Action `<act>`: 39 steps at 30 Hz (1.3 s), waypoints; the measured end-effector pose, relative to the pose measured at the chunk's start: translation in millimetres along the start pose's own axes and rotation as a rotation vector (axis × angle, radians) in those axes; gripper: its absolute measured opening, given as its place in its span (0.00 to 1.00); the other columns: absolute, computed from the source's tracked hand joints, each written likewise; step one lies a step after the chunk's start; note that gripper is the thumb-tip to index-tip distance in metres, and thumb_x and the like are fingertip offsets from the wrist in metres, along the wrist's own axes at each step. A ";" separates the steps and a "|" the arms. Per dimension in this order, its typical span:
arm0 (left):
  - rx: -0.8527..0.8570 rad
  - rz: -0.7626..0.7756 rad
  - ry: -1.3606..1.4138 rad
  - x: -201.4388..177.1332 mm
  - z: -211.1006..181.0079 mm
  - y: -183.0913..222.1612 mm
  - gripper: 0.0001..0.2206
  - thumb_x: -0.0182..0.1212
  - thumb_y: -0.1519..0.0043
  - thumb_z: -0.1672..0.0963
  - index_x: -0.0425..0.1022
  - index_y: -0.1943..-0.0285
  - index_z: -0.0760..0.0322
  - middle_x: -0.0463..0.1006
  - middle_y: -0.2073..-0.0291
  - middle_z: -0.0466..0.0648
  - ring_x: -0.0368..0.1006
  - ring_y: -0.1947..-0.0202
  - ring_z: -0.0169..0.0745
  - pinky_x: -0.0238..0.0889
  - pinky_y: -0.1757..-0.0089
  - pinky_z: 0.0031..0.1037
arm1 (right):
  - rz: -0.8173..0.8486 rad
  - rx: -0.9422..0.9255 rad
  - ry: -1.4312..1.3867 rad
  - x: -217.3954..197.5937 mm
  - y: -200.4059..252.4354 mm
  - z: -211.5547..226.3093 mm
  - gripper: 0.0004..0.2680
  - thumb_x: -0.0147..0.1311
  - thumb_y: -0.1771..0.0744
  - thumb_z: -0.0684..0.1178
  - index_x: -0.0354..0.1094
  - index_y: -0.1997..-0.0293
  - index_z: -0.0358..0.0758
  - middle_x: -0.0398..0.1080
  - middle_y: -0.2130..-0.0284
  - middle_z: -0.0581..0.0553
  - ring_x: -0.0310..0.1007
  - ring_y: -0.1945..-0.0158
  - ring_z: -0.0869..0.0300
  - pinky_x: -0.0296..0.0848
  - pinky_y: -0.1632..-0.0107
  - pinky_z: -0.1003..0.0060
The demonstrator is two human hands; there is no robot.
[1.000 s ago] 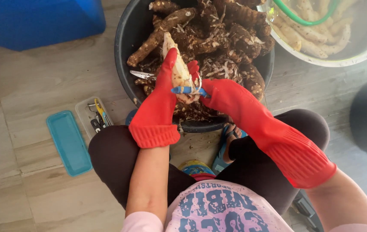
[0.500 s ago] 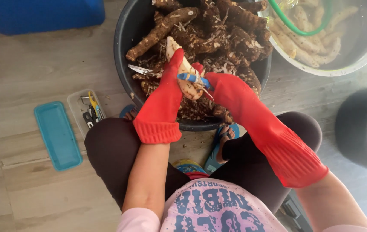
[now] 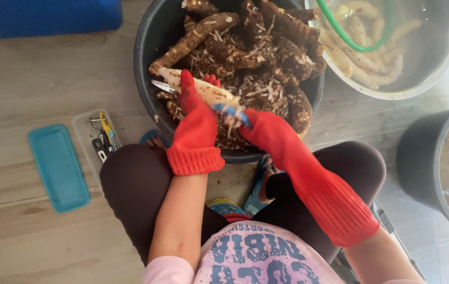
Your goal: Peeling the skin off cassava roots using a hand peeler while wearing protective gloves.
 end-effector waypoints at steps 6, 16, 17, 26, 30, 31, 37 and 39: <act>0.100 0.094 0.081 -21.2 30.3 -91.4 0.30 0.79 0.49 0.51 0.69 0.44 0.68 0.82 0.60 0.64 0.83 0.63 0.60 0.81 0.55 0.49 | 0.012 0.256 -0.290 -40.1 12.8 5.7 0.14 0.49 0.36 0.65 0.69 0.49 0.61 0.73 0.85 0.52 0.79 0.80 0.57 0.78 0.62 0.63; 0.435 0.074 -0.044 21.0 -2.0 36.5 0.27 0.75 0.46 0.57 0.65 0.43 0.72 0.81 0.60 0.65 0.82 0.61 0.59 0.79 0.52 0.45 | 0.010 0.412 -0.539 -18.9 16.9 21.6 0.14 0.45 0.34 0.67 0.71 0.59 0.54 0.73 0.86 0.50 0.78 0.83 0.59 0.79 0.68 0.66; 0.485 0.043 -0.101 24.1 -7.3 53.0 0.26 0.74 0.46 0.58 0.65 0.43 0.72 0.80 0.60 0.65 0.82 0.61 0.58 0.80 0.53 0.43 | 0.017 0.400 -0.532 -17.6 18.1 26.2 0.14 0.45 0.34 0.67 0.71 0.59 0.53 0.72 0.86 0.51 0.78 0.83 0.60 0.78 0.68 0.66; 0.600 0.015 -0.163 22.8 -9.0 44.7 0.24 0.75 0.49 0.61 0.67 0.46 0.73 0.77 0.61 0.63 0.82 0.66 0.55 0.83 0.57 0.37 | 0.067 0.391 -0.556 -9.6 20.1 32.2 0.15 0.43 0.32 0.65 0.71 0.58 0.50 0.74 0.83 0.48 0.78 0.81 0.58 0.77 0.66 0.66; 0.576 0.016 -0.155 29.1 0.5 55.7 0.26 0.75 0.49 0.62 0.65 0.44 0.75 0.75 0.56 0.68 0.80 0.63 0.59 0.83 0.54 0.41 | 0.040 0.445 -0.692 0.0 20.4 33.1 0.14 0.46 0.33 0.65 0.72 0.60 0.48 0.73 0.85 0.47 0.77 0.83 0.57 0.77 0.68 0.65; 0.575 0.016 -0.127 29.8 0.6 57.0 0.28 0.75 0.49 0.62 0.64 0.42 0.77 0.73 0.54 0.69 0.79 0.61 0.59 0.82 0.53 0.43 | 0.053 0.422 -0.646 -3.7 22.0 38.0 0.14 0.45 0.33 0.65 0.71 0.62 0.49 0.72 0.86 0.48 0.77 0.83 0.57 0.77 0.68 0.65; 0.491 0.028 -0.105 21.8 -1.5 43.2 0.34 0.76 0.47 0.58 0.58 0.35 0.75 0.75 0.53 0.68 0.80 0.56 0.59 0.79 0.48 0.40 | 0.140 0.248 -0.385 -18.3 28.7 51.9 0.14 0.44 0.33 0.64 0.70 0.61 0.48 0.71 0.87 0.47 0.79 0.79 0.54 0.76 0.61 0.62; 0.463 0.037 -0.083 25.0 -7.4 36.3 0.35 0.75 0.46 0.56 0.56 0.34 0.74 0.77 0.54 0.66 0.80 0.55 0.57 0.78 0.48 0.40 | 0.145 0.224 -0.384 -25.7 33.3 48.0 0.14 0.43 0.33 0.65 0.69 0.62 0.48 0.70 0.87 0.47 0.79 0.78 0.54 0.75 0.61 0.62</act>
Point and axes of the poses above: each hand's wrist, its own y-axis away from the middle knuckle, its own x-axis out of the palm, z = x × y, the point moved 6 cm from there along -y, towards the middle knuckle
